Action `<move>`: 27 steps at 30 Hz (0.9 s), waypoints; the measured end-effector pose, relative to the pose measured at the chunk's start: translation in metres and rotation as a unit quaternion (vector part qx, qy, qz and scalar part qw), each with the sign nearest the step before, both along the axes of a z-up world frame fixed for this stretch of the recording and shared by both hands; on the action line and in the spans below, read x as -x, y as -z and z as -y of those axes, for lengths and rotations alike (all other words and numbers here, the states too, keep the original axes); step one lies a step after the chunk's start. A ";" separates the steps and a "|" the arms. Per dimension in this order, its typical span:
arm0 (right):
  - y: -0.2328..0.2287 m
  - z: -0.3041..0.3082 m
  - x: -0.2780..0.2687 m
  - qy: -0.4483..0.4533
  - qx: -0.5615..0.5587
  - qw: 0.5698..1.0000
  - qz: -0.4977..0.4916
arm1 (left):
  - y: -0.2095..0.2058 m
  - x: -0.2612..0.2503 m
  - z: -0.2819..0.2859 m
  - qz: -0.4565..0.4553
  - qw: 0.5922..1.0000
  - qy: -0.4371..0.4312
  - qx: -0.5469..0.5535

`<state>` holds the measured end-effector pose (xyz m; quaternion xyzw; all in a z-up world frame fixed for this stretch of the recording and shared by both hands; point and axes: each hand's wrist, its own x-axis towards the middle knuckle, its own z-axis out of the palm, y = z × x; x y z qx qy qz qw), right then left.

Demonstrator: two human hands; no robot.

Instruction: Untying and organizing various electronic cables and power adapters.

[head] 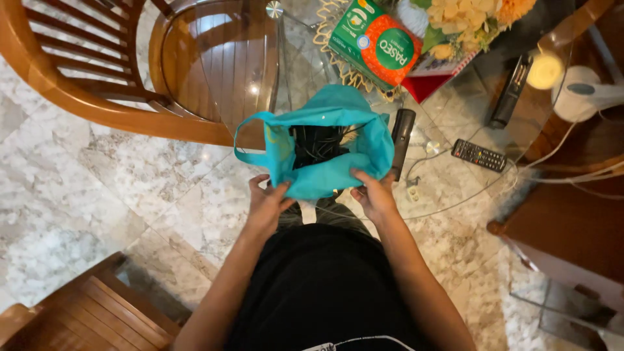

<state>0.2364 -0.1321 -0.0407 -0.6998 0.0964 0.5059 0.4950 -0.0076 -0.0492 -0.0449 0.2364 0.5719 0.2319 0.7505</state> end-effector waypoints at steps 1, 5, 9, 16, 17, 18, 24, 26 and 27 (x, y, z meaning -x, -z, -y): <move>0.026 0.013 0.004 0.012 -0.029 0.999 -0.036 | 0.012 0.001 0.009 0.005 0.999 -0.024 -0.023; -0.022 0.009 0.022 -0.191 -0.112 0.892 0.394 | -0.062 -0.011 -0.004 -0.136 0.981 0.126 -0.060; -0.077 -0.018 0.020 -0.249 0.075 0.859 0.442 | -0.107 -0.021 -0.038 -0.345 0.824 0.284 -0.348; -0.081 -0.075 -0.039 -0.260 -0.074 0.647 0.713 | -0.048 -0.069 -0.136 -0.308 0.616 0.390 -0.611; -0.069 -0.082 -0.047 -0.259 -0.072 0.648 0.713 | -0.044 -0.080 -0.146 -0.306 0.615 0.392 -0.612; -0.056 -0.090 -0.057 -0.320 -0.125 0.651 0.677 | -0.039 -0.093 -0.156 -0.319 0.621 0.432 -0.572; -0.052 -0.108 -0.035 -0.295 -0.049 0.691 0.658 | -0.064 -0.121 -0.162 -0.334 0.659 0.396 -0.545; -0.072 -0.093 -0.014 -0.257 -0.053 0.650 0.713 | -0.078 -0.107 -0.146 -0.312 0.658 0.347 -0.591; -0.085 -0.081 -0.004 -0.292 -0.070 0.664 0.684 | -0.085 -0.095 -0.135 -0.276 0.654 0.334 -0.620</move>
